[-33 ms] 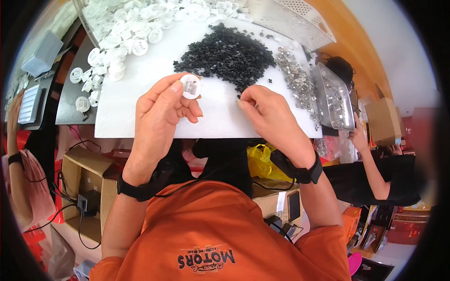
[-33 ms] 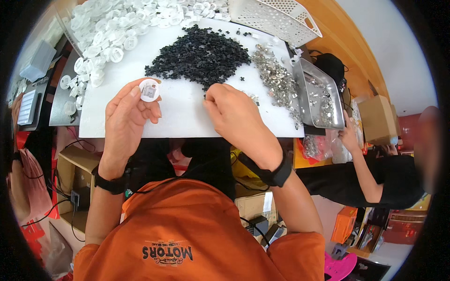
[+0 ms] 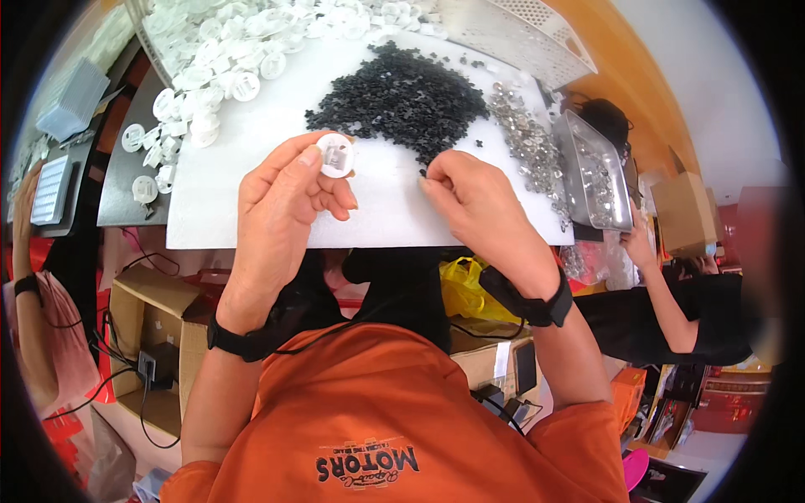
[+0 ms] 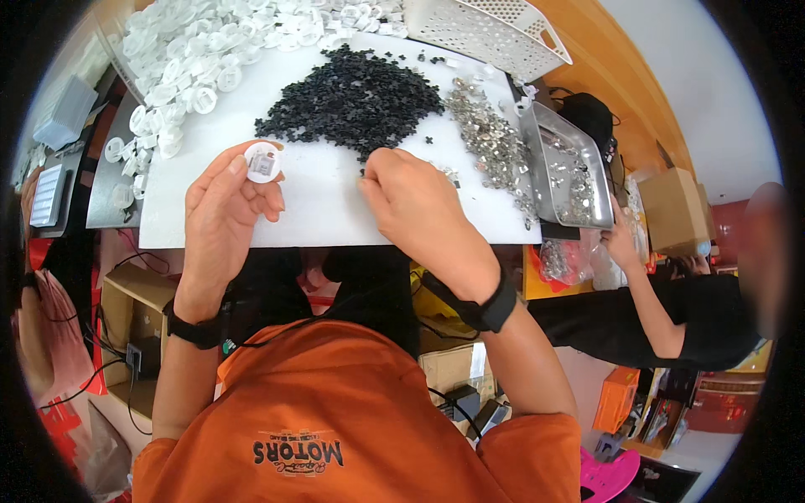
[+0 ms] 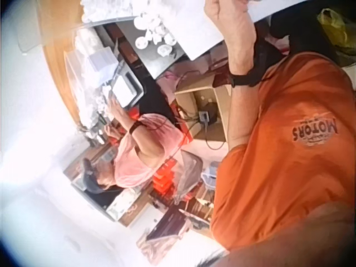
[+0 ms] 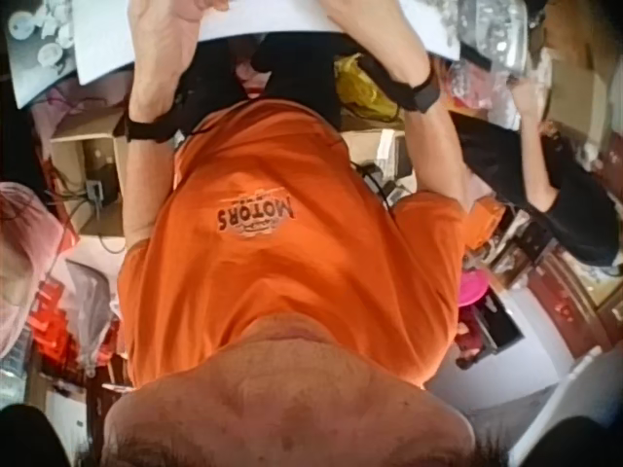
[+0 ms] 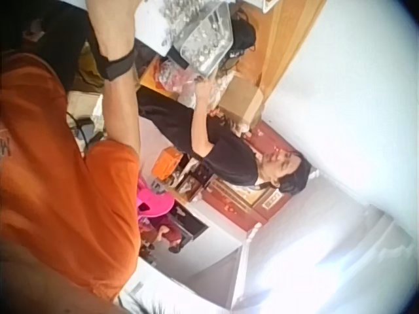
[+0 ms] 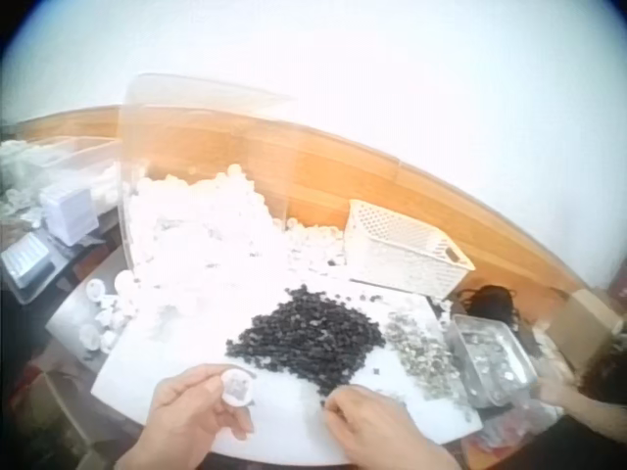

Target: Manually inserting small metal contacts and plastic components into white plastic housing units for assembly.

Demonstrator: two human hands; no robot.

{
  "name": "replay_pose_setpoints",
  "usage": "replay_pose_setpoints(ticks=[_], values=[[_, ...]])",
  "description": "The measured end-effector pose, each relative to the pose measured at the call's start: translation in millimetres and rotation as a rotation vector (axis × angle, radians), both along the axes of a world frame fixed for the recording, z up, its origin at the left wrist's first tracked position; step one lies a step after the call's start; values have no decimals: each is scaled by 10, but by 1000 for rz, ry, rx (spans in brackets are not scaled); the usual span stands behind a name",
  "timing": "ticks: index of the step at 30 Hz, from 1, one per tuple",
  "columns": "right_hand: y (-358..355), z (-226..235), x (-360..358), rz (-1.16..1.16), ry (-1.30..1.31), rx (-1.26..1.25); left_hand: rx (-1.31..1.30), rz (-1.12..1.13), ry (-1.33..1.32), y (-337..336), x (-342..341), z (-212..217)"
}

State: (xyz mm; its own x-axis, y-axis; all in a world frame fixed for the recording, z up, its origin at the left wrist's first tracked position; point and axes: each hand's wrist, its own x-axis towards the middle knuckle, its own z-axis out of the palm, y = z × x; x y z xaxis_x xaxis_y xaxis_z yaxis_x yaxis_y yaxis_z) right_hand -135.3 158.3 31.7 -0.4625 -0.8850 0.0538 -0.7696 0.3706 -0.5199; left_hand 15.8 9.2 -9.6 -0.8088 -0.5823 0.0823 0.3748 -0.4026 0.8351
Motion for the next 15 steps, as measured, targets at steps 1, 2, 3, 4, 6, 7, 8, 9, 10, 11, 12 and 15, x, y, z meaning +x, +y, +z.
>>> replay_pose_setpoints(ticks=[1, 2, 3, 4, 6, 7, 8, 9, 10, 11, 12, 15], values=[[-15, -11, 1, -9, 39, 20, -5, 11, -14, 3, 2, 5], [-31, -20, 6, -16, 79, 40, -11, 25, -28, 1, 6, 5], [-39, -28, 16, -27, 85, 41, -10, 14, -21, -6, 9, -3], [-46, -34, 27, -21, 137, 49, 0, 8, 4, -14, 13, -14], [-53, -32, 59, 13, 231, 57, 2, 2, 27, -25, 18, -20], [-56, -23, 76, 5, 236, 59, 3, -6, 33, -26, 14, -21], [-63, -22, 97, 25, 258, 63, 3, 1, 29, -27, 18, -26], [-62, -22, 111, 46, 278, 68, 2, 8, 25, -25, 18, -31], [-54, -24, 119, 43, 280, 69, 3, 5, 26, -23, 11, -34], [-50, -25, 130, 50, 269, 64, -2, -3, 36, -25, 9, -33], [-47, -26, 137, 59, 257, 58, -8, -10, 45, -26, 11, -33], [-36, -51, 123, 63, 201, -1, 5, 9, 21, -23, 40, -22]])
